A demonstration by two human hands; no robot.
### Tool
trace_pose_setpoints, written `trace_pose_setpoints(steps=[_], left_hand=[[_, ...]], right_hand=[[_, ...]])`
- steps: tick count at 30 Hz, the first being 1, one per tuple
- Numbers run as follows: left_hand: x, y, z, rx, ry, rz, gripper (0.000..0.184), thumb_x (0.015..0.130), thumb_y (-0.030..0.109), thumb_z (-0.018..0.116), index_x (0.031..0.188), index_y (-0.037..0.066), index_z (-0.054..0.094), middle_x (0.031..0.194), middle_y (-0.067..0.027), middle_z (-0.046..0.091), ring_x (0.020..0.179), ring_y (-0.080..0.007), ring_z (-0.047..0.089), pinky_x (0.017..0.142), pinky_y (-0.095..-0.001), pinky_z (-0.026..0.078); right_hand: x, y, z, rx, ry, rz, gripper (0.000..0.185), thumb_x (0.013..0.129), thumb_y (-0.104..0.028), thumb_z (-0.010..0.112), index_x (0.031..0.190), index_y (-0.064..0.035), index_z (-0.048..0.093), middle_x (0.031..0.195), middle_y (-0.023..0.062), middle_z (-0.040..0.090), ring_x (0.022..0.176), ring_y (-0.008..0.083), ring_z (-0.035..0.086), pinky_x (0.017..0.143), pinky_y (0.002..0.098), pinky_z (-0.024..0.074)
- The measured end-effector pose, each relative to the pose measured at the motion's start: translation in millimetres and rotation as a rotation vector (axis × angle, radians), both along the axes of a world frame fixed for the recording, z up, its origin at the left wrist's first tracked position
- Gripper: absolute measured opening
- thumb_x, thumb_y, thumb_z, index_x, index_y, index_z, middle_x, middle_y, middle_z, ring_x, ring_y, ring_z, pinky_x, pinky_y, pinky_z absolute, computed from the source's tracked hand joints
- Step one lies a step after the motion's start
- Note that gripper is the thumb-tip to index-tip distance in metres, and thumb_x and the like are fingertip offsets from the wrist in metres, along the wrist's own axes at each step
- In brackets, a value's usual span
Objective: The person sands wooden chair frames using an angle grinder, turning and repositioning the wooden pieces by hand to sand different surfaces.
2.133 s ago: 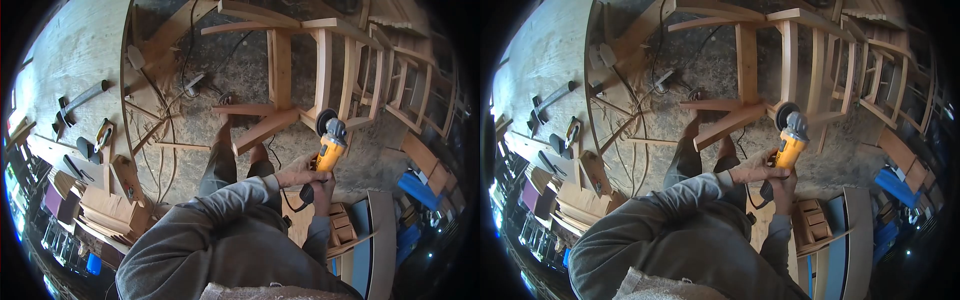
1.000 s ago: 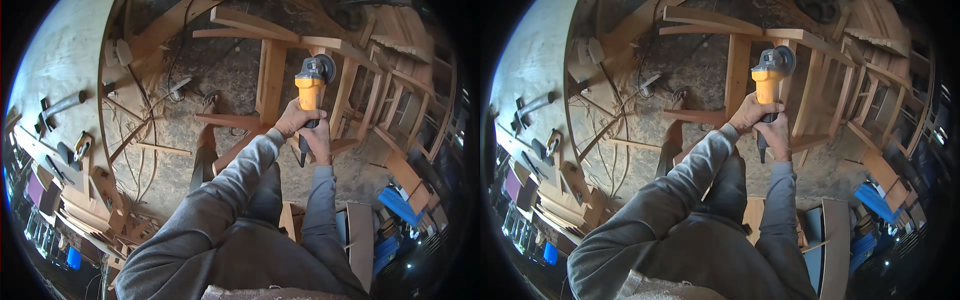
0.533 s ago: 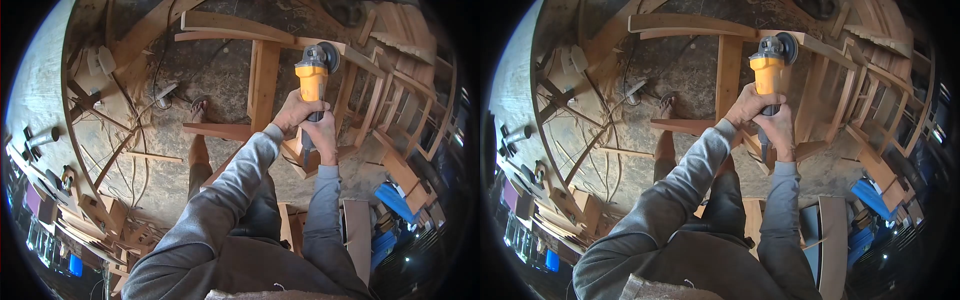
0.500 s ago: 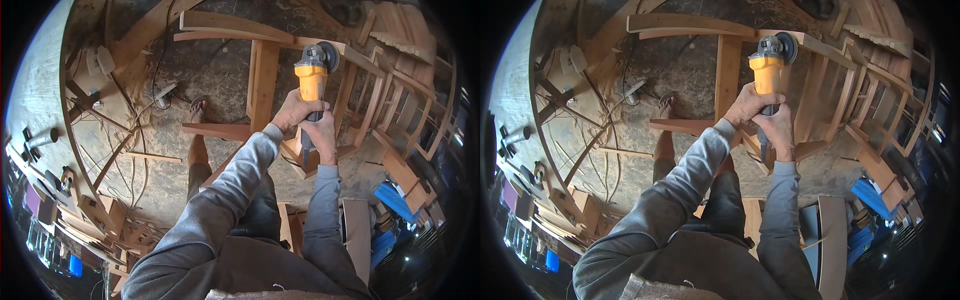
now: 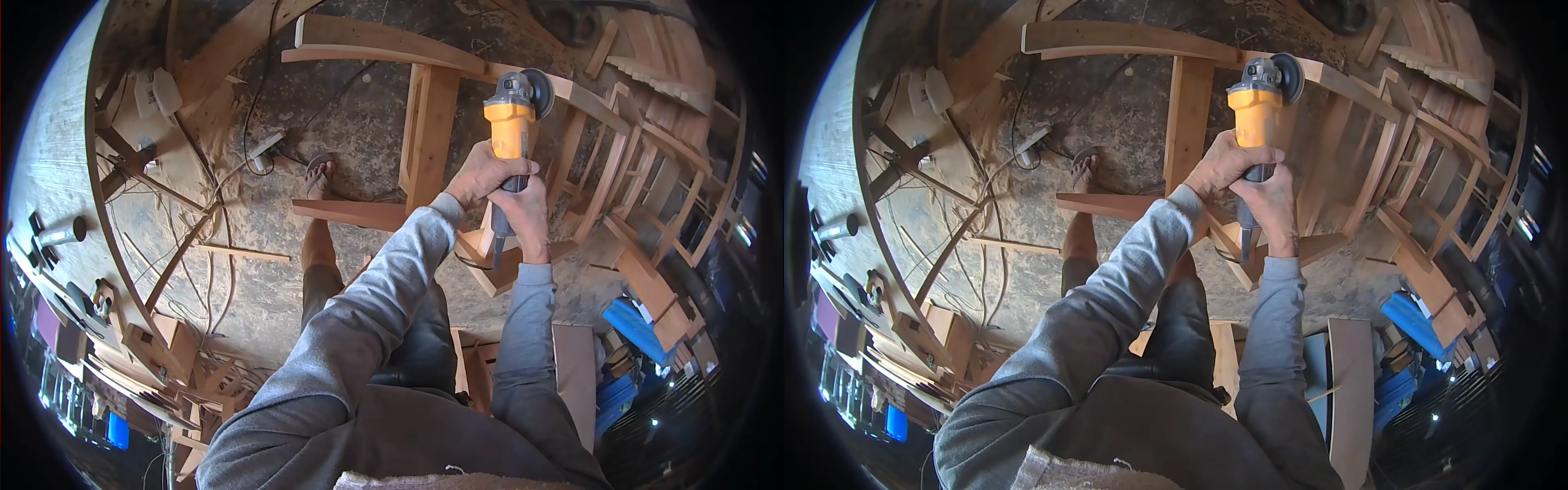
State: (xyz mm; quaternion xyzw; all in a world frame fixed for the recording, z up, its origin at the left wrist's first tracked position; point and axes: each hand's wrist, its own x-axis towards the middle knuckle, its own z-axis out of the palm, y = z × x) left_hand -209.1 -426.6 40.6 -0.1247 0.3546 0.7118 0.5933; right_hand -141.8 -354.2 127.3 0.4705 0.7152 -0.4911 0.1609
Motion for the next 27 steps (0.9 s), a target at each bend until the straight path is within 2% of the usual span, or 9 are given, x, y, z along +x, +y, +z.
trace_pose_setpoints(steps=[3,12,20,24,27], left_hand=[[-1.6,-0.4,-7.5,-0.01,-0.014,-0.003,0.03,0.076,0.016,0.088,0.096,0.003,0.07,0.088,-0.0029,0.071,0.077,-0.0124,0.067,0.073,-0.0295,0.056],[-9.7,-3.0,-31.2,-0.022,-0.115,0.037,0.026,0.079,0.015,0.087,0.095,0.003,0.069,0.087,-0.0044,0.071,0.076,-0.0133,0.068,0.071,-0.0298,0.056],[-12.3,-0.4,-53.2,-0.002,-0.141,0.039,0.03,0.081,0.02,0.087,0.099,0.003,0.07,0.089,-0.0042,0.072,0.077,-0.0143,0.069,0.072,-0.031,0.057],[-13.8,1.3,-48.8,0.003,-0.156,0.043,0.031,0.081,0.021,0.087,0.099,0.003,0.07,0.089,-0.0045,0.072,0.077,-0.0146,0.069,0.072,-0.031,0.057],[-17.1,1.1,-39.4,0.0,-0.145,0.039,0.031,0.081,0.02,0.086,0.1,0.002,0.07,0.089,-0.0049,0.072,0.077,-0.0147,0.07,0.071,-0.0311,0.058]], right_hand=[[4.6,1.5,-14.8,0.047,0.024,0.013,0.035,0.077,-0.024,0.085,0.098,0.0,0.07,0.082,0.0017,0.07,0.075,0.0102,0.066,0.067,0.0292,0.0511],[-3.1,8.8,-46.2,-0.035,0.02,0.044,0.033,0.076,-0.02,0.084,0.099,0.0007,0.07,0.085,0.0014,0.071,0.077,0.0106,0.065,0.07,0.0296,0.0511],[-16.9,13.4,-51.4,-0.061,-0.016,0.051,0.036,0.074,-0.017,0.081,0.102,0.0019,0.07,0.087,0.0034,0.071,0.078,0.014,0.066,0.071,0.0309,0.0513],[-17.8,14.3,-50.1,-0.053,-0.006,0.034,0.037,0.071,-0.018,0.08,0.101,0.0027,0.07,0.087,0.0081,0.073,0.08,0.0197,0.07,0.073,0.0346,0.0529],[-19.7,16.5,-43.5,-0.05,-0.045,0.06,0.039,0.071,-0.018,0.08,0.103,0.0029,0.07,0.09,0.0093,0.073,0.083,0.0202,0.07,0.074,0.035,0.0532]])
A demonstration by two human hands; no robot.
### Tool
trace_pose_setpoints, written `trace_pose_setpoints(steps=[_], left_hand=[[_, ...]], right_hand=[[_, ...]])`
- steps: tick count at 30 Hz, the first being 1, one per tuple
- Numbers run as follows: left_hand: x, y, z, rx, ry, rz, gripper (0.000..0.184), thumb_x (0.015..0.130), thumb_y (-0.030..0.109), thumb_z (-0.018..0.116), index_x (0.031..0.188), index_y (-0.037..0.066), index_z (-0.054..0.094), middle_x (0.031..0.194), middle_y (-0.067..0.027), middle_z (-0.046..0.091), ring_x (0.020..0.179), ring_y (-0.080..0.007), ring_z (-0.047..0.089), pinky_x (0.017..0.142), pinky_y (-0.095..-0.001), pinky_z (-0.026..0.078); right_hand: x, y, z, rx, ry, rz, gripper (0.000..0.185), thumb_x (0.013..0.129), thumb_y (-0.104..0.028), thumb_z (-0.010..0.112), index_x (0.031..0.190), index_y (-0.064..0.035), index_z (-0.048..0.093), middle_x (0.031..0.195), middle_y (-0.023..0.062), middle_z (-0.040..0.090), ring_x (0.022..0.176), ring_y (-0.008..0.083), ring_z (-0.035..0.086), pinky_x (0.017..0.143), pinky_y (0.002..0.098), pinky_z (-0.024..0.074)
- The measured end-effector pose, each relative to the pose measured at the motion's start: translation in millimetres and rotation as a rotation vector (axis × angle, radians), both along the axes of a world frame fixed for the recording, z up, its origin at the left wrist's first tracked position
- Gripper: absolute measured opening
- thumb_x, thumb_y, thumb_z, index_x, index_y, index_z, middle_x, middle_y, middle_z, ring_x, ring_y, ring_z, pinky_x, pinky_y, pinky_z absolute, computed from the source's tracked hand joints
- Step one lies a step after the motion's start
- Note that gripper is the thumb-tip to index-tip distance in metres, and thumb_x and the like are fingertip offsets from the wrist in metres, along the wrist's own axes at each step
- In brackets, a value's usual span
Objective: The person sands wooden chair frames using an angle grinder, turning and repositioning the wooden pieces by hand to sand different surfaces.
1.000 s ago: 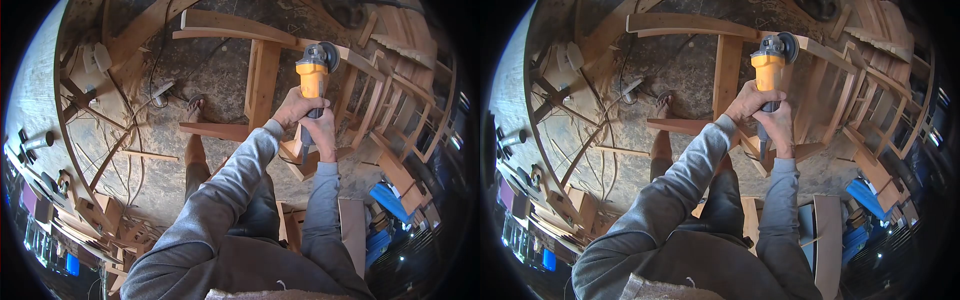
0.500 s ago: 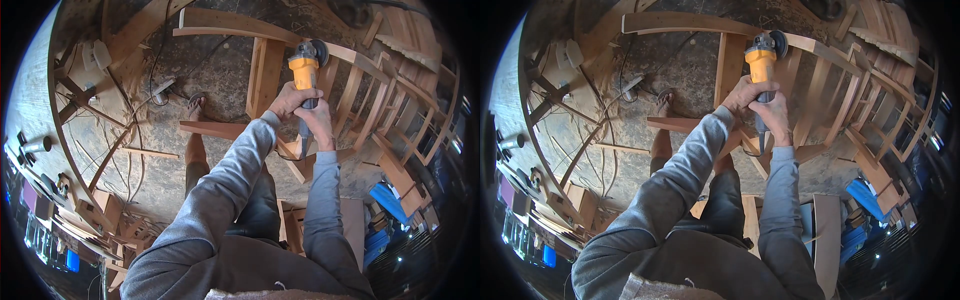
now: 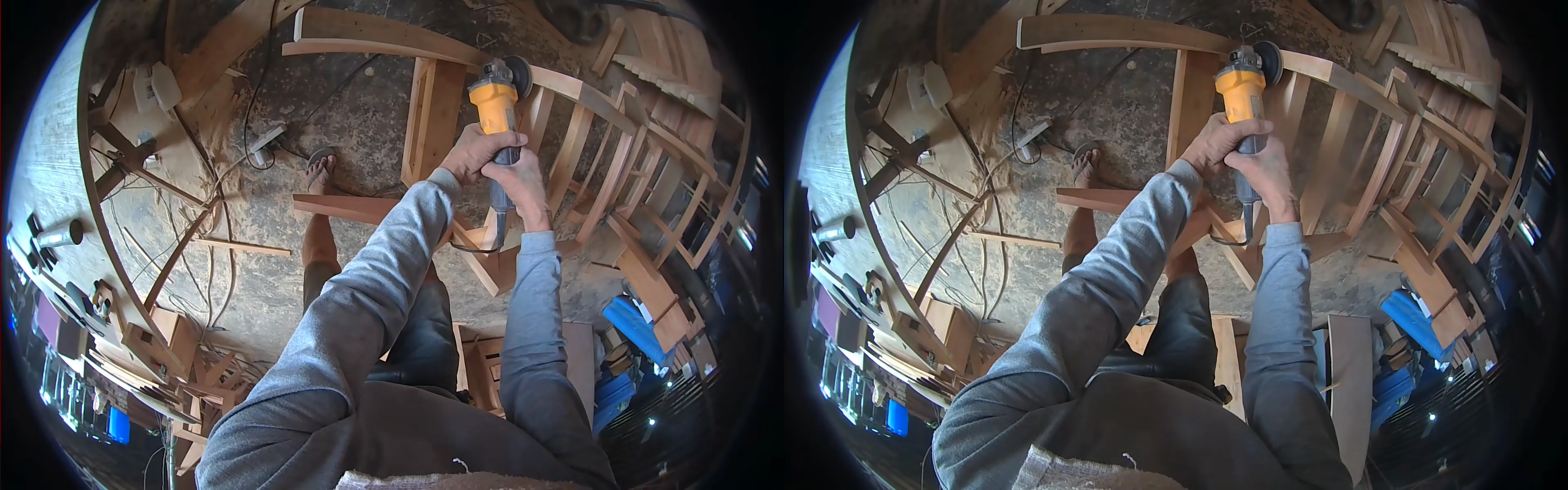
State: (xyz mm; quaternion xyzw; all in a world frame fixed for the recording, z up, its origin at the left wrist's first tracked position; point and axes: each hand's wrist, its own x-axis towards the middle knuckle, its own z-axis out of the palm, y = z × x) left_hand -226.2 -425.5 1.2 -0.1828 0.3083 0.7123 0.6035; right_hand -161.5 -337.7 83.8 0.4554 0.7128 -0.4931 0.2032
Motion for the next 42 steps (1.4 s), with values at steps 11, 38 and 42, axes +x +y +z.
trace_pose_setpoints(steps=[11,38,42], left_hand=[[0.2,17.3,66.4,0.035,0.066,-0.013,0.024,0.08,0.013,0.085,0.097,0.002,0.071,0.089,-0.0052,0.072,0.076,-0.0141,0.07,0.07,-0.0303,0.058],[-12.5,15.9,50.9,-0.014,-0.091,0.014,0.027,0.078,0.013,0.087,0.095,0.0,0.07,0.087,-0.0074,0.072,0.072,-0.0162,0.07,0.067,-0.0316,0.058],[-34.4,14.8,58.7,-0.058,-0.093,0.01,0.029,0.079,0.012,0.086,0.098,-0.001,0.069,0.088,-0.0079,0.072,0.072,-0.0174,0.07,0.066,-0.0326,0.059]], right_hand=[[-0.4,0.6,75.5,0.08,0.065,-0.055,0.042,0.072,-0.023,0.085,0.103,0.002,0.071,0.088,0.0066,0.073,0.08,0.0148,0.07,0.072,0.0312,0.0533],[-5.7,20.0,40.9,0.007,-0.007,-0.002,0.031,0.077,-0.019,0.081,0.098,0.0016,0.071,0.083,0.0026,0.07,0.073,0.0116,0.066,0.066,0.0293,0.0507],[-23.1,27.8,31.7,0.006,-0.042,0.057,0.028,0.076,-0.017,0.079,0.095,0.0019,0.071,0.081,0.0053,0.071,0.072,0.0145,0.068,0.064,0.0308,0.0526]])
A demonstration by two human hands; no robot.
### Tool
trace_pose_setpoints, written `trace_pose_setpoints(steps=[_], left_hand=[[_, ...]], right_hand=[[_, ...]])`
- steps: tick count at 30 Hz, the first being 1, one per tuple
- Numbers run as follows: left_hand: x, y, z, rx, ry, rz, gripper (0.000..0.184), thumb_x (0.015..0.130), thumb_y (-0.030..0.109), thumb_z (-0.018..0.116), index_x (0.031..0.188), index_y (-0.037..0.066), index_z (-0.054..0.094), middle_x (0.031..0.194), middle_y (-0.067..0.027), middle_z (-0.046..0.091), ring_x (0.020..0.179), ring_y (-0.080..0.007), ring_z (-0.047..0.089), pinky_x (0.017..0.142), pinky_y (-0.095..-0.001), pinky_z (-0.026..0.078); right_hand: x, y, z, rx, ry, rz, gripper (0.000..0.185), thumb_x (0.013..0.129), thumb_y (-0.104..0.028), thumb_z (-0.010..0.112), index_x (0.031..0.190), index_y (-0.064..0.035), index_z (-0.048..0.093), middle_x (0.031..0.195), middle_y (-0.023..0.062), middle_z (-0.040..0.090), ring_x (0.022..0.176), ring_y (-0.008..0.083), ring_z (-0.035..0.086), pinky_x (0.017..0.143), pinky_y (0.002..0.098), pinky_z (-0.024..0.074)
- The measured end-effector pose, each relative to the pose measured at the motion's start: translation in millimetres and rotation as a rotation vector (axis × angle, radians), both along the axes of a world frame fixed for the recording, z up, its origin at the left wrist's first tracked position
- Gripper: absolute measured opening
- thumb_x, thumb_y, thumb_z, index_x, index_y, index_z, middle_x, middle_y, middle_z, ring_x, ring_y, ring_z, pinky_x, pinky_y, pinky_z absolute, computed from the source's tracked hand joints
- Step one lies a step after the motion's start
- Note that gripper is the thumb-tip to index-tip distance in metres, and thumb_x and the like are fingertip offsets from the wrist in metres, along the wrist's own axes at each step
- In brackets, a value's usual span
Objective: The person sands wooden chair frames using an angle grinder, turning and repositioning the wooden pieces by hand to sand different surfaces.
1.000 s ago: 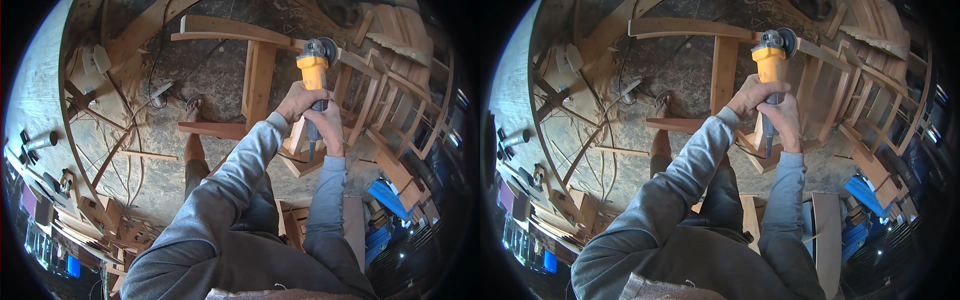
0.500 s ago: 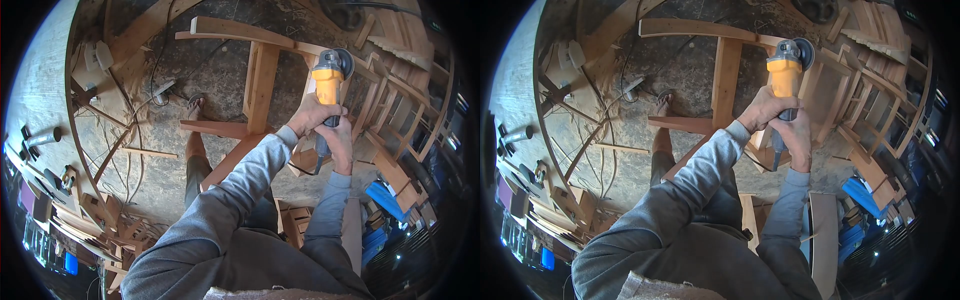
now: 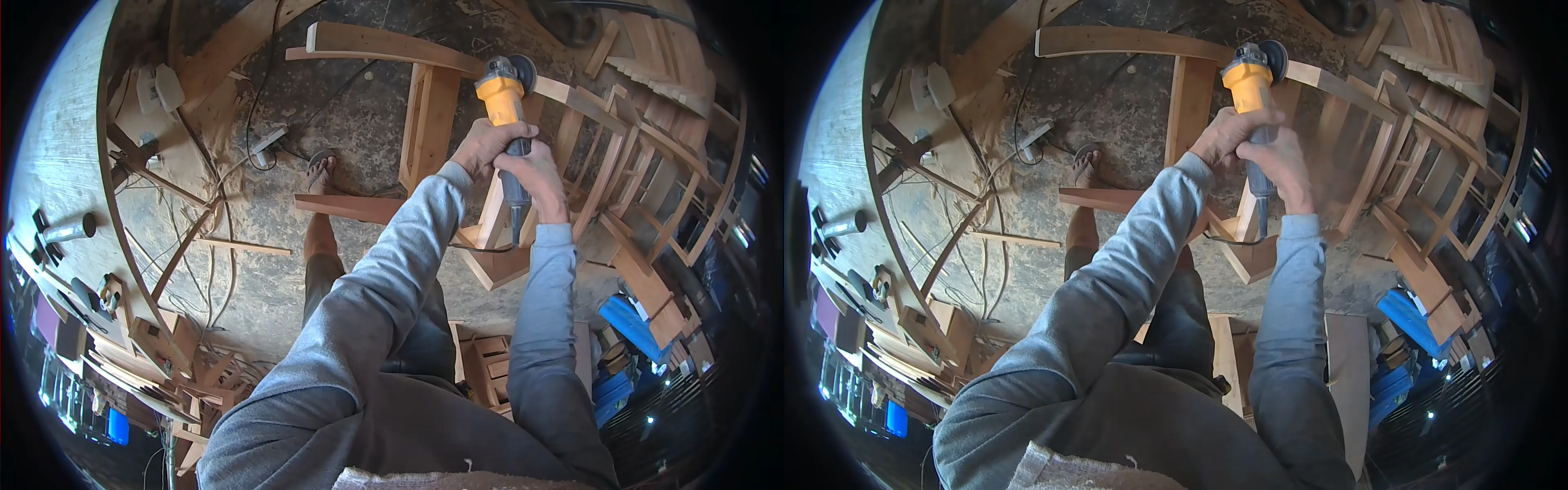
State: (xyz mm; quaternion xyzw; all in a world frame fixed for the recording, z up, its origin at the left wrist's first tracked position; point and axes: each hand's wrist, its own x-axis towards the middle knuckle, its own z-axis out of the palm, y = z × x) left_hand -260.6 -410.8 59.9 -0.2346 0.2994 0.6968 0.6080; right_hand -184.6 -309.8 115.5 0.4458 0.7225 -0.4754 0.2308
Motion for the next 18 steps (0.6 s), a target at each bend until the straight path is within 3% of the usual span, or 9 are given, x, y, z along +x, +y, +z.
trace_pose_setpoints(steps=[7,10,18], left_hand=[[-1.2,9.6,-19.0,0.007,-0.041,0.067,0.034,0.078,0.013,0.087,0.1,-0.003,0.067,0.088,-0.0088,0.071,0.072,-0.0184,0.07,0.065,-0.0329,0.06],[1.8,12.5,-33.6,0.037,0.005,0.038,0.048,0.08,0.023,0.086,0.113,-0.002,0.062,0.095,-0.0088,0.068,0.077,-0.0179,0.069,0.069,-0.0324,0.061],[-5.9,18.9,-39.9,0.005,-0.003,0.06,0.049,0.08,0.024,0.086,0.114,-0.002,0.061,0.097,-0.0098,0.068,0.08,-0.0194,0.07,0.072,-0.0364,0.062]], right_hand=[[-13.0,8.9,-8.1,-0.014,0.001,0.022,0.029,0.072,-0.019,0.078,0.091,0.0021,0.07,0.081,0.0065,0.07,0.071,0.0166,0.068,0.064,0.0314,0.0527],[-19.6,10.3,-6.6,-0.032,-0.055,0.032,0.032,0.07,-0.02,0.079,0.091,0.0025,0.07,0.081,0.0074,0.07,0.071,0.0172,0.068,0.064,0.0318,0.0526],[-34.5,16.4,-8.2,-0.017,-0.105,0.041,0.048,0.066,-0.025,0.082,0.099,0.0065,0.066,0.086,0.0121,0.069,0.072,0.0202,0.069,0.061,0.0328,0.0532]])
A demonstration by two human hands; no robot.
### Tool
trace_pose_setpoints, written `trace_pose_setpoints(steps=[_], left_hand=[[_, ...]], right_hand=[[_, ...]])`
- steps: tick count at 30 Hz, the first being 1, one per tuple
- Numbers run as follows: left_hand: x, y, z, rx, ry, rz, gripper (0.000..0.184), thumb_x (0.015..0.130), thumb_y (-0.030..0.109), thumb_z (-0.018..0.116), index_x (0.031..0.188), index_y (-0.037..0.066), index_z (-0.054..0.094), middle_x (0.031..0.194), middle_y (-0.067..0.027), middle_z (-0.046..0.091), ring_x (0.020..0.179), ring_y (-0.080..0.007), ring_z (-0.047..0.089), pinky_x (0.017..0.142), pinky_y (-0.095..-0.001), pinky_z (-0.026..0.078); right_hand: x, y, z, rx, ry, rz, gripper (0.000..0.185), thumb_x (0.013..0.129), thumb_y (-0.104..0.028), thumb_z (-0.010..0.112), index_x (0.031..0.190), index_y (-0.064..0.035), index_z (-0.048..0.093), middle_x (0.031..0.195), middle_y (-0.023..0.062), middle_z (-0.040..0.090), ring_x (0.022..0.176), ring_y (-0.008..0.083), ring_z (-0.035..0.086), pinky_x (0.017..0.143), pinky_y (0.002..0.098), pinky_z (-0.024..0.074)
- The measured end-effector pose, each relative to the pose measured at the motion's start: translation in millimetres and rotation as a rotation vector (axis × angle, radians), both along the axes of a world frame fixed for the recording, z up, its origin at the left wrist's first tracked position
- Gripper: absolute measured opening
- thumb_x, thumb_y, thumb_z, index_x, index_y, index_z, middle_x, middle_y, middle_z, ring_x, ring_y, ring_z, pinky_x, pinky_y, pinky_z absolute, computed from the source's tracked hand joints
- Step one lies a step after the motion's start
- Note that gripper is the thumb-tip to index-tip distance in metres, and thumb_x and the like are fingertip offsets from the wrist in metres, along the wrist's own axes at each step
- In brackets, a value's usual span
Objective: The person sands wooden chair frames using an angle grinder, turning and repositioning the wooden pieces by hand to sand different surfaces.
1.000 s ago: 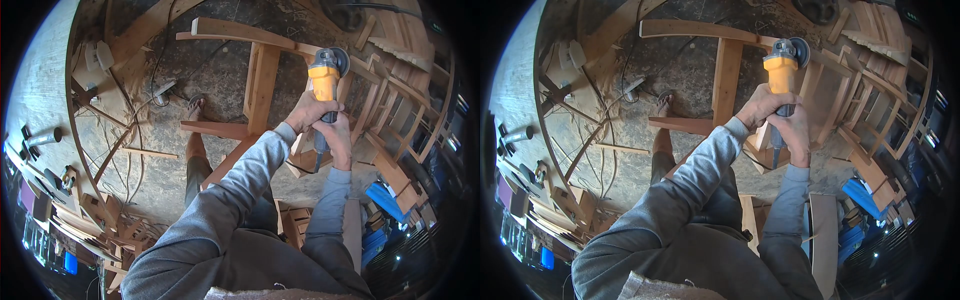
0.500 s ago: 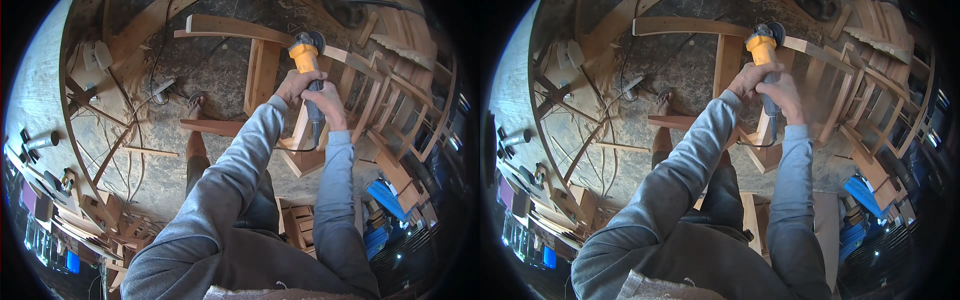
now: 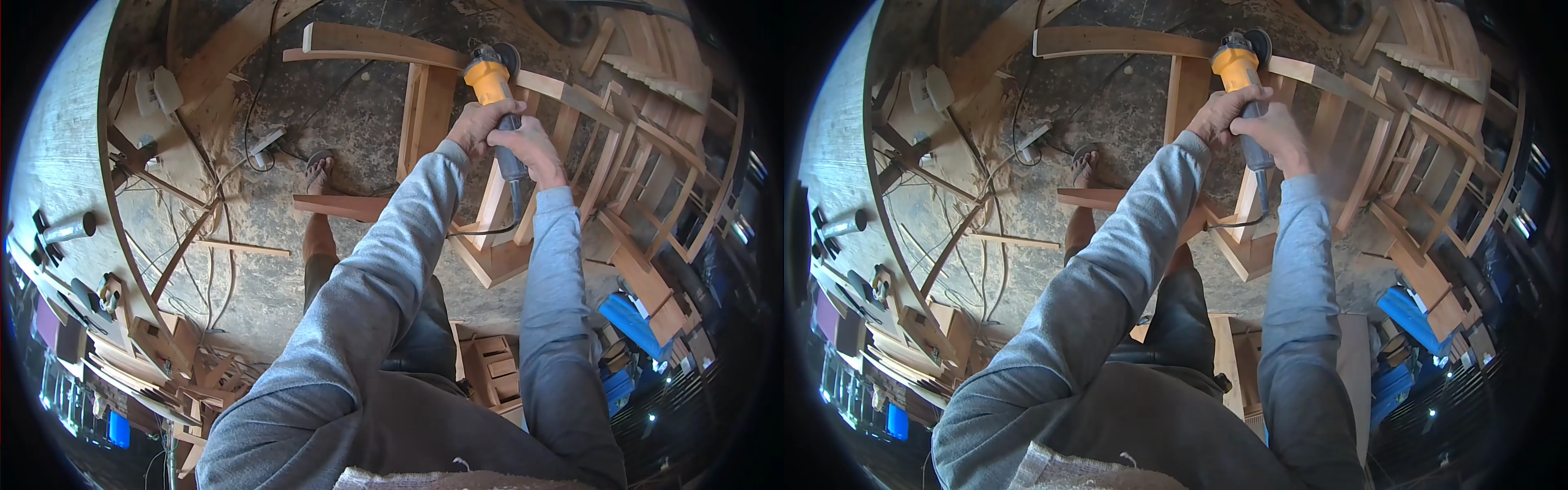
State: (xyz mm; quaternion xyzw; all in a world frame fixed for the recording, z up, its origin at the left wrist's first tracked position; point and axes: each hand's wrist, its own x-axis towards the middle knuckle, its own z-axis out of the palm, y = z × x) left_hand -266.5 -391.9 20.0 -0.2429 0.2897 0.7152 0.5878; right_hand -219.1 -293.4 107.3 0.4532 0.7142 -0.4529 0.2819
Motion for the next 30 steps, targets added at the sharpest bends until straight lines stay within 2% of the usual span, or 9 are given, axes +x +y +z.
trace_pose_setpoints(steps=[7,10,13,17,18,21,25,30], left_hand=[[6.4,-1.8,-6.0,0.01,0.012,-0.024,0.05,0.08,0.024,0.087,0.114,-0.002,0.062,0.097,-0.01,0.068,0.082,-0.0199,0.07,0.073,-0.0366,0.061],[14.4,-7.2,-2.5,-0.006,0.009,-0.009,0.05,0.08,0.024,0.087,0.114,-0.002,0.062,0.096,-0.0097,0.068,0.082,-0.0198,0.07,0.073,-0.0352,0.061],[24.0,-15.0,5.0,-0.01,-0.013,-0.009,0.051,0.079,0.025,0.088,0.114,-0.002,0.063,0.097,-0.0098,0.069,0.082,-0.0197,0.07,0.073,-0.0346,0.06],[38.6,-41.4,28.0,-0.092,-0.041,-0.133,0.042,0.079,0.025,0.087,0.107,0.0,0.066,0.093,-0.0078,0.069,0.079,-0.0179,0.069,0.071,-0.0342,0.059],[43.9,-46.6,32.5,-0.095,-0.03,-0.152,0.037,0.08,0.025,0.086,0.102,0.002,0.068,0.087,-0.0053,0.068,0.073,-0.0154,0.068,0.064,-0.0316,0.057],[65.5,-45.9,37.2,-0.058,-0.066,-0.013,0.035,0.08,0.025,0.086,0.1,0.002,0.068,0.085,-0.0042,0.068,0.069,-0.0144,0.067,0.06,-0.0305,0.056],[53.3,-38.9,32.2,-0.001,-0.024,-0.076,0.036,0.08,0.023,0.085,0.103,0.001,0.067,0.089,-0.0059,0.069,0.075,-0.0163,0.068,0.067,-0.0328,0.058],[28.1,-28.3,32.5,-0.022,-0.003,-0.062,0.038,0.081,0.025,0.085,0.105,0.002,0.067,0.089,-0.0062,0.069,0.074,-0.0167,0.069,0.066,-0.0324,0.058]], right_hand=[[2.6,-8.8,8.1,0.042,-0.004,-0.022,0.054,0.065,-0.027,0.083,0.102,0.0074,0.065,0.088,0.0129,0.068,0.073,0.0206,0.069,0.061,0.0329,0.0537],[5.4,-14.2,13.3,0.046,-0.022,-0.008,0.039,0.066,-0.021,0.081,0.092,0.0063,0.072,0.084,0.0115,0.073,0.075,0.0213,0.07,0.068,0.0336,0.0526],[13.8,-18.2,17.6,-0.007,-0.055,-0.011,0.038,0.067,-0.021,0.081,0.093,0.0048,0.073,0.084,0.0106,0.073,0.076,0.0209,0.07,0.068,0.0337,0.0531],[49.1,-33.7,10.3,-0.064,-0.019,-0.055,0.037,0.068,-0.02,0.079,0.092,0.0061,0.07,0.082,0.0107,0.072,0.069,0.0189,0.069,0.062,0.0322,0.0522],[59.1,-40.1,11.6,-0.073,-0.006,-0.076,0.036,0.068,-0.019,0.079,0.093,0.0058,0.07,0.082,0.0103,0.072,0.069,0.0187,0.069,0.063,0.032,0.0523],[70.2,-48.1,24.3,-0.039,-0.016,-0.078,0.035,0.07,-0.018,0.078,0.094,0.005,0.071,0.081,0.0092,0.072,0.07,0.0183,0.07,0.063,0.0316,0.0524],[59.0,-39.8,28.3,-0.002,0.037,-0.043,0.036,0.07,-0.02,0.077,0.095,0.0052,0.07,0.082,0.0094,0.072,0.072,0.0184,0.07,0.064,0.0313,0.0528],[36.5,-26.5,22.1,0.012,0.041,0.01,0.039,0.069,-0.023,0.078,0.094,0.0049,0.07,0.082,0.0095,0.072,0.072,0.0186,0.07,0.065,0.0315,0.0531]])
